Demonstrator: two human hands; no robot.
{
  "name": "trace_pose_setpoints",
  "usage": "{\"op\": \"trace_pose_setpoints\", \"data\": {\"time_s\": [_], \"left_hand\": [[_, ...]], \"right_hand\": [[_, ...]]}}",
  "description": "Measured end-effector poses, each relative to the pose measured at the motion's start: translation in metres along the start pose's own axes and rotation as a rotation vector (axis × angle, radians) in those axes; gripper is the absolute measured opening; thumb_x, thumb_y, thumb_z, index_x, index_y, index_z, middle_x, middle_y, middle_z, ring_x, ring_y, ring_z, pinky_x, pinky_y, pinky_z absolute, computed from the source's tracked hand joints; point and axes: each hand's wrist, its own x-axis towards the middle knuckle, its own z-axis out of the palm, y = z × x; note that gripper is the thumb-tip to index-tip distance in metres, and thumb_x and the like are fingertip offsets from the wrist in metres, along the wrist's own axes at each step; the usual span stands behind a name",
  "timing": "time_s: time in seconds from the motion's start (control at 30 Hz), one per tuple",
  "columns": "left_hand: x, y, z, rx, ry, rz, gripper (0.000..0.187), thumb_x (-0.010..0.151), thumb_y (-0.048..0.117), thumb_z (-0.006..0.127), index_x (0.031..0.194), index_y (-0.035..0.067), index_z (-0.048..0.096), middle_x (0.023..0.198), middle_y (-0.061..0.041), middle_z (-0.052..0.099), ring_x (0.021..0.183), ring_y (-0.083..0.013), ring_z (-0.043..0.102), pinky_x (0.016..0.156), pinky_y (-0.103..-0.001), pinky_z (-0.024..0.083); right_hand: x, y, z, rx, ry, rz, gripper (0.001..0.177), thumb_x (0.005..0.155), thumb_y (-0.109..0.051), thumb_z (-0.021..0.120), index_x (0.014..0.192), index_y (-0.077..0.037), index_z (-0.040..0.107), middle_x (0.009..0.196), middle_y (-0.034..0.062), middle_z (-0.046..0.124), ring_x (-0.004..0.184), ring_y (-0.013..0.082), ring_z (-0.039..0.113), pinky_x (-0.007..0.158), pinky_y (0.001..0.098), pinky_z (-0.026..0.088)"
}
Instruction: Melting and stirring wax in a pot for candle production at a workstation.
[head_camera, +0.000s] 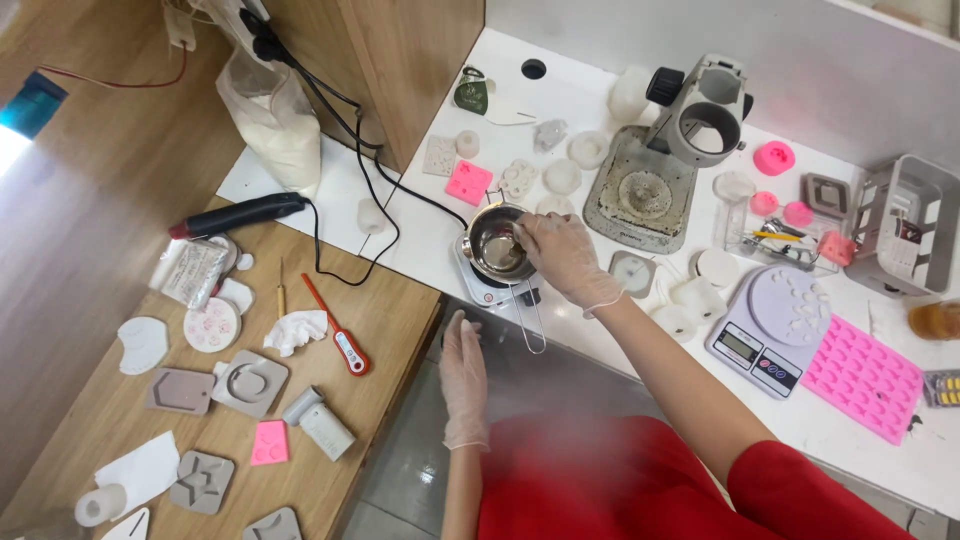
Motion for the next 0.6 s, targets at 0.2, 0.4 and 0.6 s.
{"op": "trace_pose_setpoints", "data": {"time_s": [0.2,0.4,0.6], "left_hand": [[0.030,-0.092,0.092,-0.785,-0.697,-0.337,0.050,0.104,0.037,0.034,0.150,0.018,0.029,0.149,-0.026,0.049,0.135,-0.0463,0.049,0.113,-0.058,0.034],[0.007,-0.025,0.076,-0.180,-0.529,-0.235,0.059,0.090,0.032,0.059,0.146,0.018,0.047,0.112,0.004,0.071,0.114,-0.0136,0.064,0.102,-0.037,0.043],[-0.035,0.041,0.019,-0.205,-0.218,-0.251,0.042,0.096,0.042,0.049,0.120,0.011,0.064,0.111,-0.005,0.070,0.111,-0.0189,0.059,0.101,-0.036,0.043]], "right_hand": [[0.003,0.023,0.025,0.067,-0.061,0.045,0.033,0.110,-0.039,0.039,0.116,-0.017,0.063,0.087,0.0138,0.074,0.094,0.0359,0.073,0.087,0.0481,0.054],[0.005,0.015,0.025,0.205,-0.161,0.207,0.043,0.110,-0.050,0.036,0.121,-0.022,0.066,0.097,0.0203,0.072,0.099,0.0469,0.071,0.090,0.0534,0.056],[0.007,0.022,0.027,0.105,-0.118,0.160,0.035,0.109,-0.044,0.040,0.109,-0.020,0.065,0.095,0.0179,0.072,0.101,0.0439,0.071,0.091,0.0511,0.055]]}}
